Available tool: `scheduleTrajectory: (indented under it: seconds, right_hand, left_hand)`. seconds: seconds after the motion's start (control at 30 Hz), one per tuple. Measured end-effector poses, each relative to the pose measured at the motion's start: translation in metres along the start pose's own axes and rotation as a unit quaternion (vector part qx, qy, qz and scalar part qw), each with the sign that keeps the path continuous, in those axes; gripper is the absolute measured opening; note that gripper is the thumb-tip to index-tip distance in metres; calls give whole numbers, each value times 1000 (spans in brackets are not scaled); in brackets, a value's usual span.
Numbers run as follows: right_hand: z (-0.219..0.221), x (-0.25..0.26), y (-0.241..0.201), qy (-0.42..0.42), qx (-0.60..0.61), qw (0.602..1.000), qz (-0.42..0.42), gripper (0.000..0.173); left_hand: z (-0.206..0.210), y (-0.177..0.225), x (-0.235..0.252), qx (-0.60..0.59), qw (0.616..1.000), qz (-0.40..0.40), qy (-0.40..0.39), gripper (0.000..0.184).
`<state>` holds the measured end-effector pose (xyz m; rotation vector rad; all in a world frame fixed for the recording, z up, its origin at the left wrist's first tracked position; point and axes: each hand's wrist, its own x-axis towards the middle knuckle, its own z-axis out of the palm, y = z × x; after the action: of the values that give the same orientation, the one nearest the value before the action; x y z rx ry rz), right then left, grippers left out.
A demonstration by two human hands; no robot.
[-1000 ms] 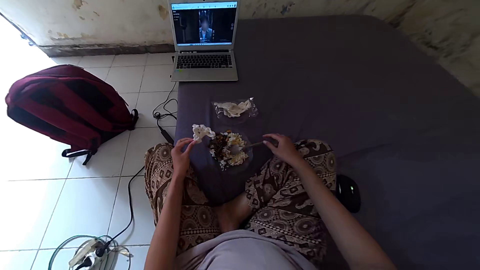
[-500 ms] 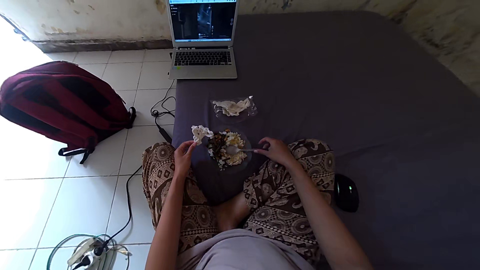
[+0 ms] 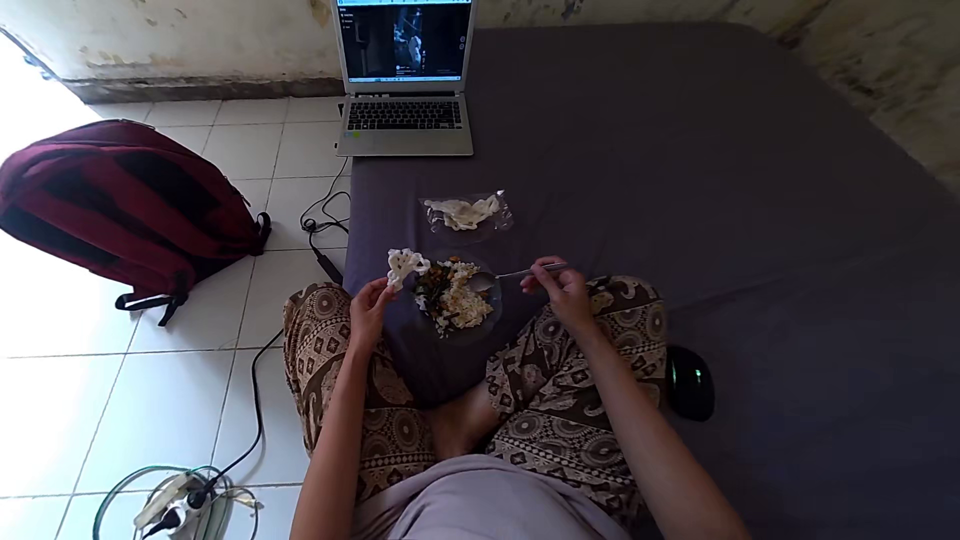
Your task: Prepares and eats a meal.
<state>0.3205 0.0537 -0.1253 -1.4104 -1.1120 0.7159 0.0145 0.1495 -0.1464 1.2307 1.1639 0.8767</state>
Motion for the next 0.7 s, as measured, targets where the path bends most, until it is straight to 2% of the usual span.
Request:
scheduleTrajectory:
  seconds: [0.17,0.4,0.7]
  right_hand:
    - [2,-3,5,-10,24,999,-45,23]
    - [2,-8,-9,-43,86,994,44,29]
    - [16,-16,-3,-114,95,987,61,23]
  left_hand:
    - [-1,0,0,4,1000,-6,10,23]
    - [0,2,0,-13,1000,-26,11,24]
    - [2,1,-1,-7,999,-30,18,24]
